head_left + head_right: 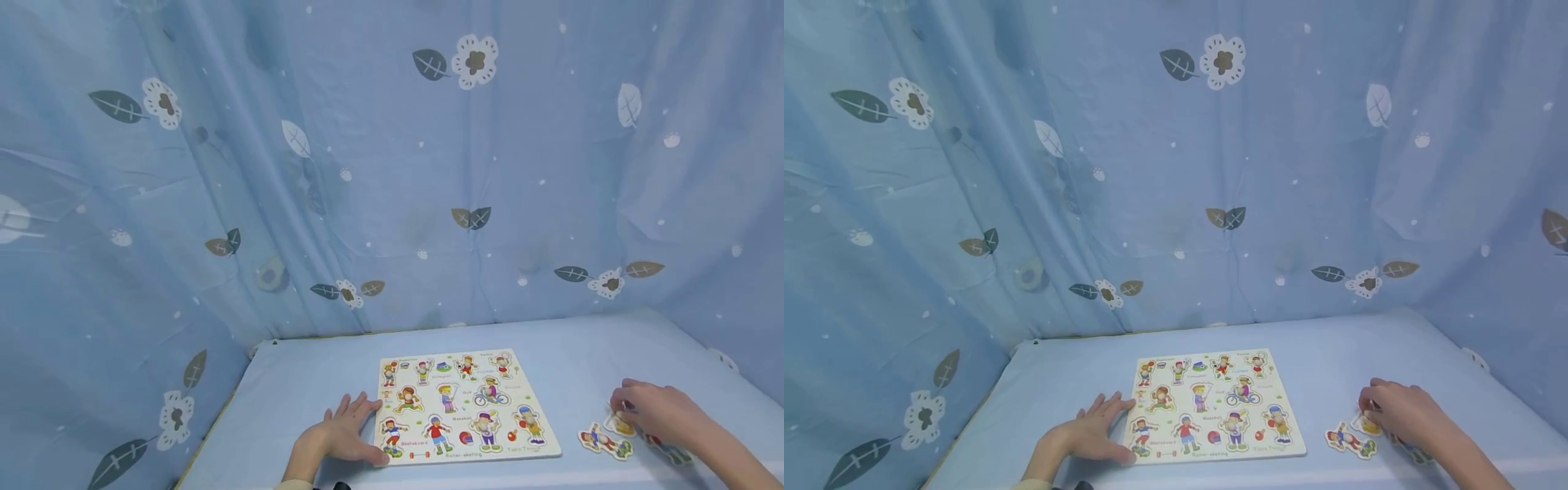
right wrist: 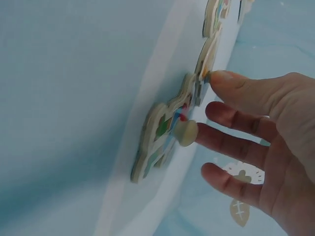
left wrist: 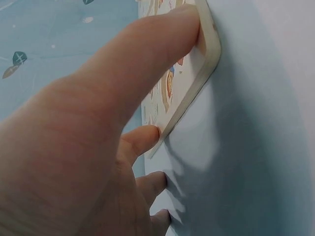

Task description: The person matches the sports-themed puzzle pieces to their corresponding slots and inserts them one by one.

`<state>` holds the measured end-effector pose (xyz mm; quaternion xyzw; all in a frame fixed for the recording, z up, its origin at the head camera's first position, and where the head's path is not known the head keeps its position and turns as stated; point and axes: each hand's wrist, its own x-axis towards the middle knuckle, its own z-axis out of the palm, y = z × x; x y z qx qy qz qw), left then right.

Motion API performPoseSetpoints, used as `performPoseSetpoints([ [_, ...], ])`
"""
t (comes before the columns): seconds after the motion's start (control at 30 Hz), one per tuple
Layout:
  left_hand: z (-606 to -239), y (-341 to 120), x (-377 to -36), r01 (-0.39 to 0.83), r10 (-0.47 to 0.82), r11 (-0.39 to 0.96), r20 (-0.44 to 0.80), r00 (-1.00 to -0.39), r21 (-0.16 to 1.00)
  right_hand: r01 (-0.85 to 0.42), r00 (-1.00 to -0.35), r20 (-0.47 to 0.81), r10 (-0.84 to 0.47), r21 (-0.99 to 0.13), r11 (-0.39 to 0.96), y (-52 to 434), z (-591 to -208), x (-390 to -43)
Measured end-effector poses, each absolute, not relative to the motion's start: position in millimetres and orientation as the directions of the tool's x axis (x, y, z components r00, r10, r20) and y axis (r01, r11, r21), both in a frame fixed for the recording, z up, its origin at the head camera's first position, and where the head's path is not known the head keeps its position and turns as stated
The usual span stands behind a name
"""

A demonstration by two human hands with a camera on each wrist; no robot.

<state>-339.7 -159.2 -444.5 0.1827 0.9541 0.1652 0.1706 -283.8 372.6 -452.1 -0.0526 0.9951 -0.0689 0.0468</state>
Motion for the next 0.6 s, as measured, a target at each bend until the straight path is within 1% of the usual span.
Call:
performPoseSetpoints([
  [0.23, -445.7, -159.0, -338.5, 0.302, 0.418, 0.873, -0.268, -0.868, 0.383, -0.102, -0.992, -0.055, -0.112, -0.158, 0.982, 377.9, -453.6, -279.5],
  [0.6, -445.6, -158.4, -339.2, 0.301, 0.405, 0.885, -0.268, -0.874, 0.355, -0.095, -0.995, -0.018, -0.1, -0.171, 0.981, 368.9, -439.3, -276.0],
])
